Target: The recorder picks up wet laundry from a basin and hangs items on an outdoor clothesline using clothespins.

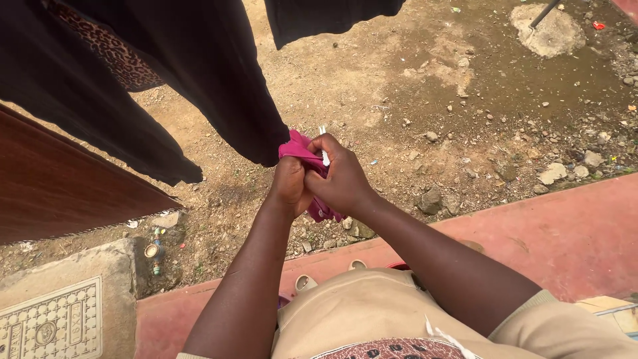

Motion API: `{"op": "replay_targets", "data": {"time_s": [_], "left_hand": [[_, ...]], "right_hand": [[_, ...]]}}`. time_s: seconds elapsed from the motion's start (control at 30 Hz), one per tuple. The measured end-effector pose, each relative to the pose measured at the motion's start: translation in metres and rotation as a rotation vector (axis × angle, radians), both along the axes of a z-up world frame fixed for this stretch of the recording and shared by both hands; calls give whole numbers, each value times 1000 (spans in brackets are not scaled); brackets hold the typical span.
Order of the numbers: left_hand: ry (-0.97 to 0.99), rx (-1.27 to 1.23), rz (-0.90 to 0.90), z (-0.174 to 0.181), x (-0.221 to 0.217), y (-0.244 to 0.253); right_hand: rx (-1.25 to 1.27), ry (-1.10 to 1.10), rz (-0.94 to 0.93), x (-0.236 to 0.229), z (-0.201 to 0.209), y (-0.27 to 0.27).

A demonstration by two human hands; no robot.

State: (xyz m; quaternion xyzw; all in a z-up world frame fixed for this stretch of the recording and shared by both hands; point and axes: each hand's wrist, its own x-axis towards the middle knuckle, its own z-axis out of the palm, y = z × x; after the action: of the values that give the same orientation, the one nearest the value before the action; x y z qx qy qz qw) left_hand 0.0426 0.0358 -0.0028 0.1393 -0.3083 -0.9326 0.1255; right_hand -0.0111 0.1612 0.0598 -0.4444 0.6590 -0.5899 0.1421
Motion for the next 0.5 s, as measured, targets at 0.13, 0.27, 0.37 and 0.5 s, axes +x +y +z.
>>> {"op": "replay_targets", "data": {"time_s": [0.13,0.27,0.37,0.5], "left_hand": [[-119,-98,53,17,-1,8],[-62,-104,202,3,-1,12],[-11,-114,301,-10,-5,7],[-122,-216,327,-2,-4,5]], "right_hand": [[197,130,-200,-4,11,0],[340,111,-334,-10,7,0],[347,83,-355,-14,6,-3],[-37,-61,-206,-19,-16,-7]]}}
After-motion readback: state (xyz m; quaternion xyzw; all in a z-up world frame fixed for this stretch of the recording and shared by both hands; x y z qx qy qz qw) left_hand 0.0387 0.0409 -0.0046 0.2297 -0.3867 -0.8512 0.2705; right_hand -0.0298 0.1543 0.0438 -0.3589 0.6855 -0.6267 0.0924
